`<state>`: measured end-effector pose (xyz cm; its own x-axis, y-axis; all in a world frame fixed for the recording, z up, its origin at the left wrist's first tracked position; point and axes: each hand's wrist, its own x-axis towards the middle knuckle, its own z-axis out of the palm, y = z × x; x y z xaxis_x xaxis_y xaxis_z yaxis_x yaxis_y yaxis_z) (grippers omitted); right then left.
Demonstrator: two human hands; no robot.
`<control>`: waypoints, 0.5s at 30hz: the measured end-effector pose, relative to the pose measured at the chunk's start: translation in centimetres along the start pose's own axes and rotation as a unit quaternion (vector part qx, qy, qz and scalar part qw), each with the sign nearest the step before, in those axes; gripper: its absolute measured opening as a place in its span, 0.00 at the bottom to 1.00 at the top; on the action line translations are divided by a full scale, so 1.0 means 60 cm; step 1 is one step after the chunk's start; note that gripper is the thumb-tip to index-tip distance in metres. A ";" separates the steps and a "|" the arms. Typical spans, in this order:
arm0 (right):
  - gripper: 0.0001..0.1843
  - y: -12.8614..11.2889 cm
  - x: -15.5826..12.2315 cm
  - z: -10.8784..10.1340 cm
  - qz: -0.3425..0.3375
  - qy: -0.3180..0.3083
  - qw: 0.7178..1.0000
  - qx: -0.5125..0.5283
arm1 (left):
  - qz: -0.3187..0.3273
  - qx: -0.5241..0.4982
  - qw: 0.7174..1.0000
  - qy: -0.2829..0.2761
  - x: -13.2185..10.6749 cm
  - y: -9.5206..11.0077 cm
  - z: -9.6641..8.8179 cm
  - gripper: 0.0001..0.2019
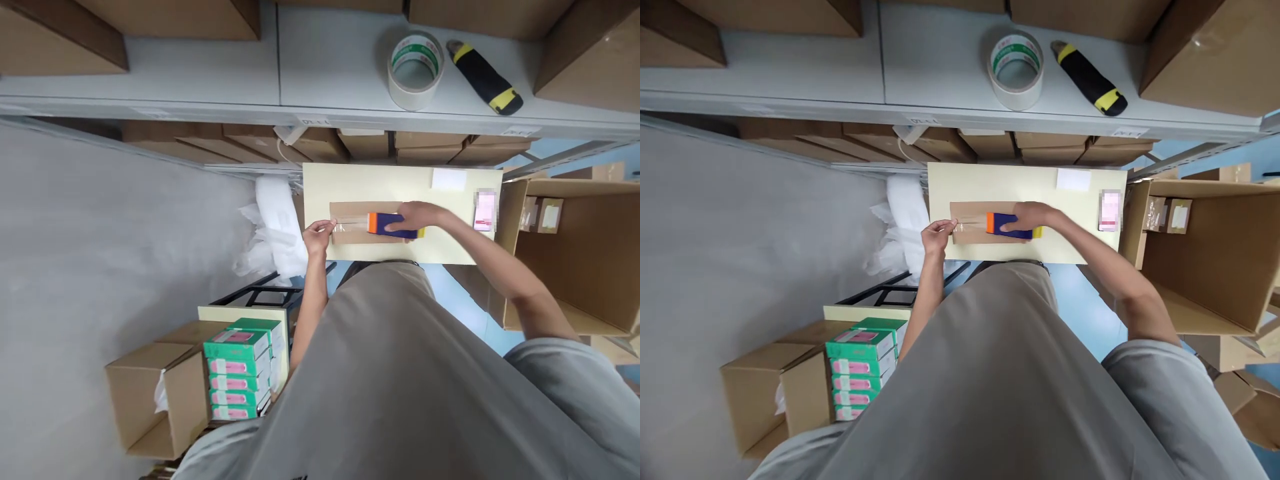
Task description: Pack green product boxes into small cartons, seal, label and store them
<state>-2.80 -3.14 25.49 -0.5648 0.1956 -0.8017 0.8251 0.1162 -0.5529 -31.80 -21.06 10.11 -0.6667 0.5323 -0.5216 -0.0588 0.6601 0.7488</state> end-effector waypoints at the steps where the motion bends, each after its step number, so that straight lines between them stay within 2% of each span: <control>1: 0.40 0.035 -0.026 -0.009 0.016 -0.031 0.999 0.031 | 0.002 0.002 1.000 0.008 0.001 -0.003 0.001 0.13; 2: 0.41 0.069 -0.053 -0.018 0.030 -0.056 0.996 0.057 | 0.004 0.007 1.000 0.014 0.001 -0.005 0.002 0.13; 4: 0.43 0.130 -0.100 -0.036 0.061 -0.066 0.992 0.087 | 0.008 0.014 1.000 0.018 0.001 -0.008 0.003 0.14; 7: 0.44 0.186 -0.127 -0.054 0.072 -0.056 0.991 0.100 | -0.003 0.014 1.000 0.013 0.000 -0.005 0.004 0.12; 10: 0.43 0.203 -0.103 -0.051 0.066 -0.072 0.992 0.085 | -0.018 0.023 0.999 0.029 -0.005 0.003 0.006 0.10; 13: 0.41 0.198 -0.063 -0.031 0.082 -0.067 0.994 0.037 | -0.021 0.038 0.998 0.049 -0.012 0.010 0.010 0.09; 15: 0.36 0.188 -0.043 -0.014 0.101 -0.044 0.994 -0.009 | -0.019 0.042 0.997 0.054 -0.016 0.011 0.012 0.08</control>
<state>7.95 -1.54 21.51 -0.3866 0.1316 -0.9128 0.9212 0.1017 -0.3755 -30.70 -20.75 10.81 -0.7417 0.4486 -0.4987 -0.0257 0.7239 0.6894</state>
